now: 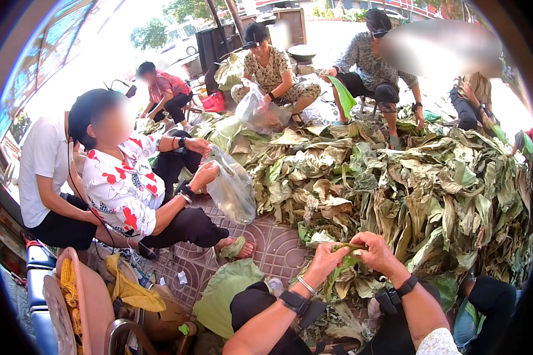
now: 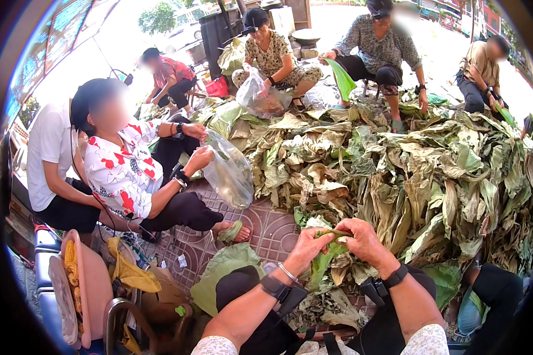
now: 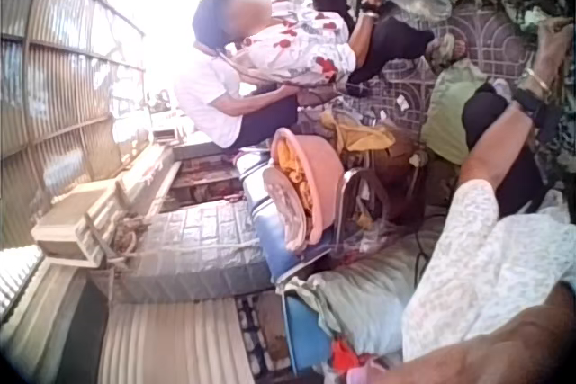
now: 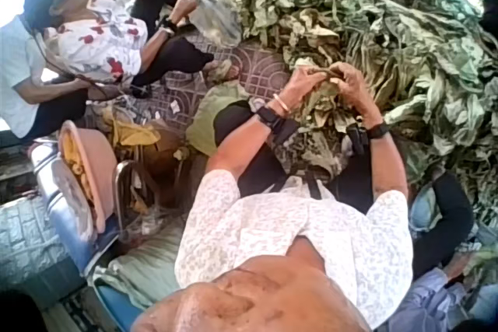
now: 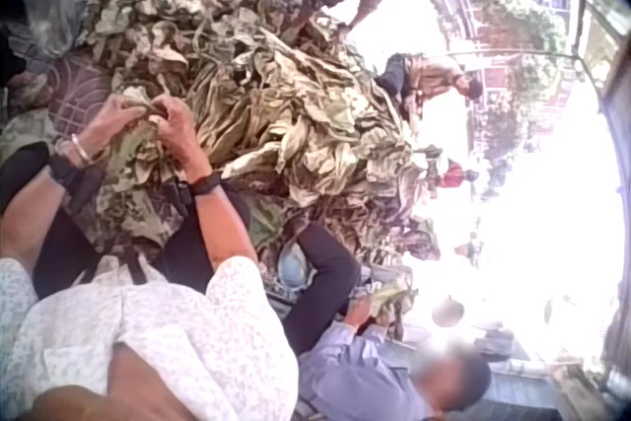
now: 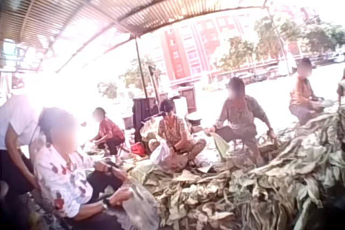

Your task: The person sorts through a pile of large leaves, picking them up one at a time, folding them, and stacking them with others.

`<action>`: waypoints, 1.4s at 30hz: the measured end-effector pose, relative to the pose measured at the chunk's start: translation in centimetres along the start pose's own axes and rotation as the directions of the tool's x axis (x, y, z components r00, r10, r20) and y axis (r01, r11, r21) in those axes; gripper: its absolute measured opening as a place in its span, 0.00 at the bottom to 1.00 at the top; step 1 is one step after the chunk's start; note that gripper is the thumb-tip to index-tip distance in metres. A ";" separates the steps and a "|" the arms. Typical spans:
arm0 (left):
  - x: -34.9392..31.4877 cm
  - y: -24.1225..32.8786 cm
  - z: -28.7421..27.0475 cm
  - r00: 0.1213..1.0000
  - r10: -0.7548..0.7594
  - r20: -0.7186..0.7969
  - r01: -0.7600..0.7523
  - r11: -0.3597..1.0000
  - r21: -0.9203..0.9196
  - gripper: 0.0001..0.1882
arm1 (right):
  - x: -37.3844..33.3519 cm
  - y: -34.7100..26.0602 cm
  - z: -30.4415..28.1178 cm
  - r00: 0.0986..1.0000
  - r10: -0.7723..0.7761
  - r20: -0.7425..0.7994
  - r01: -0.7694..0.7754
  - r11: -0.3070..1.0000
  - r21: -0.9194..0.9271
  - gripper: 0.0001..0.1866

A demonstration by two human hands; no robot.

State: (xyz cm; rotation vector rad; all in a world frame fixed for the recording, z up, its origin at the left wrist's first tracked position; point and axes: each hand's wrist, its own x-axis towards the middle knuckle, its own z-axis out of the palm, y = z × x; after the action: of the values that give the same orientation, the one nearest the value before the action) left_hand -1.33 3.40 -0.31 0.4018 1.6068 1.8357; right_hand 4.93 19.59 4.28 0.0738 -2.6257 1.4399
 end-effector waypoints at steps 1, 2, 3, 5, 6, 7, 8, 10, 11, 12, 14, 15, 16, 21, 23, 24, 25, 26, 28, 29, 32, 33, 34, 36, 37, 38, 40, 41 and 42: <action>0.0 -0.2 -0.1 1.000 0.004 0.021 -0.003 1.000 -0.012 0.08 | -0.1 0.2 0.2 1.000 0.018 -0.016 -0.017 0.999 0.043 0.09; 0.1 -0.4 -0.1 1.000 0.010 0.013 -0.011 1.000 0.017 0.08 | -0.1 0.3 0.2 0.998 0.063 -0.011 -0.062 0.996 0.064 0.07; 0.1 -0.6 0.0 1.000 0.017 0.005 -0.018 0.999 0.045 0.08 | 0.0 0.4 0.2 0.994 0.108 -0.005 -0.107 0.991 0.085 0.06; -0.3 0.6 0.4 1.000 0.019 -0.016 -0.017 0.991 0.135 0.09 | 0.0 -0.1 -0.2 0.985 0.175 -0.009 -0.174 0.982 0.076 0.04; -0.2 0.2 0.3 0.999 0.047 -0.004 -0.046 0.980 0.194 0.09 | 0.0 -0.1 -0.3 0.987 0.157 -0.019 -0.156 0.986 0.060 0.04; -0.1 -0.2 0.3 0.997 0.075 0.006 -0.074 0.965 0.253 0.09 | 0.0 0.0 -0.2 0.990 0.136 -0.026 -0.135 0.990 0.045 0.04; -0.1 -0.5 0.3 0.995 0.101 0.017 -0.101 0.945 0.310 0.09 | 0.0 -0.1 -0.1 0.993 0.115 -0.033 -0.114 0.993 0.031 0.05; -0.1 -0.9 0.2 0.984 0.173 0.030 -0.171 0.907 0.384 0.08 | 0.0 -0.4 0.1 0.995 0.096 -0.033 -0.095 0.995 0.027 0.04; -0.1 -0.9 0.2 0.977 0.211 0.044 -0.210 0.890 0.406 0.08 | 0.0 -0.6 0.3 0.995 0.088 -0.037 -0.086 0.995 0.051 0.04; -0.1 -0.8 0.2 0.967 0.248 0.059 -0.249 0.870 0.426 0.08 | 0.0 -0.7 0.5 0.996 0.081 -0.042 -0.077 0.994 0.074 0.04; -0.3 -0.2 0.5 0.984 0.170 0.059 -0.179 0.902 0.393 0.08 | 0.0 -0.3 0.5 0.998 0.001 -0.066 0.000 1.000 0.026 0.04; -0.4 0.0 0.6 0.990 0.130 0.060 -0.143 0.916 0.375 0.08 | 0.1 -0.2 0.6 0.996 -0.039 -0.077 0.039 0.999 0.001 0.04; -0.4 0.0 0.5 0.991 0.120 0.058 -0.132 0.923 0.362 0.08 | 0.1 -0.3 0.6 0.997 -0.027 -0.077 0.028 1.000 0.011 0.04; -0.4 0.5 0.7 0.993 0.102 0.056 -0.116 0.932 0.345 0.09 | 0.2 -0.6 0.7 0.995 -0.033 -0.090 0.036 0.999 0.028 0.04; -0.7 0.7 0.6 0.992 0.122 0.040 -0.128 0.930 0.345 0.09 | 0.2 -0.9 0.8 0.996 -0.039 -0.076 0.043 0.998 0.054 0.04; -0.9 0.7 0.6 0.991 0.132 0.032 -0.135 0.929 0.345 0.10 | 0.1 -1.1 0.7 0.998 -0.030 -0.063 0.034 0.997 0.070 0.04; -0.7 0.4 0.6 0.983 0.181 0.037 -0.182 0.915 0.360 0.10 | 0.2 -1.2 0.7 0.999 -0.021 -0.047 0.025 0.996 0.084 0.04; -0.4 -0.2 0.5 0.973 0.229 0.042 -0.227 0.899 0.375 0.10 | 0.2 -1.2 0.7 0.998 -0.044 -0.053 0.047 0.997 0.063 0.04; -0.2 -0.5 0.5 0.965 0.256 0.060 -0.258 0.883 0.391 0.11 | 0.1 -1.0 0.7 0.994 -0.089 -0.065 0.090 0.996 0.018 0.05; -0.1 -0.3 0.6 0.969 0.235 0.073 -0.245 0.887 0.392 0.11 | 0.1 -0.8 0.7 0.995 -0.076 -0.058 0.076 0.997 -0.001 0.05; -0.2 0.2 0.5 0.976 0.201 0.085 -0.218 0.890 0.401 0.11 | 0.0 -1.0 0.7 0.998 -0.023 -0.057 0.023 1.000 0.007 0.05; -0.1 0.0 0.4 0.978 0.190 0.085 -0.208 0.895 0.394 0.11 | 0.1 -1.2 0.7 0.998 -0.025 -0.057 0.026 1.000 0.015 0.04; -0.1 -0.1 0.4 0.980 0.180 0.086 -0.199 0.900 0.388 0.11 | 0.1 -1.3 0.8 0.999 -0.019 -0.051 0.021 0.999 0.029 0.04; -0.2 -0.3 0.4 0.976 0.204 0.082 -0.220 0.908 0.357 0.11 | 0.1 -1.2 0.7 0.999 -0.007 -0.038 0.009 0.998 0.057 0.04; -0.2 -0.2 0.4 0.973 0.217 0.083 -0.232 0.911 0.342 0.12 | 0.2 -1.1 0.6 0.999 0.000 -0.044 0.004 0.997 0.079 0.03; -0.2 -0.1 0.4 0.973 0.217 0.081 -0.232 0.911 0.341 0.12 | 0.2 -1.0 0.7 0.999 0.007 -0.049 -0.002 0.995 0.102 0.03; -0.2 0.2 0.5 0.973 0.218 0.077 -0.231 0.911 0.341 0.12 | 0.2 -0.7 0.6 0.999 0.016 -0.049 -0.010 0.992 0.127 0.03; -0.1 0.2 0.5 0.973 0.217 0.078 -0.230 0.910 0.345 0.12 | 0.2 -0.4 0.6 0.999 0.018 -0.043 -0.012 0.992 0.129 0.03; 0.0 0.3 0.5 0.973 0.216 0.079 -0.230 0.908 0.349 0.12 | 0.2 -0.4 0.6 0.999 0.020 -0.037 -0.015 0.991 0.132 0.03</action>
State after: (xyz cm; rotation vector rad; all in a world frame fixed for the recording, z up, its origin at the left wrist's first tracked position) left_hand -1.09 3.74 0.05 0.8082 1.9381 1.6787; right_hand 4.68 18.91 4.30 0.0372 -2.5051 1.6027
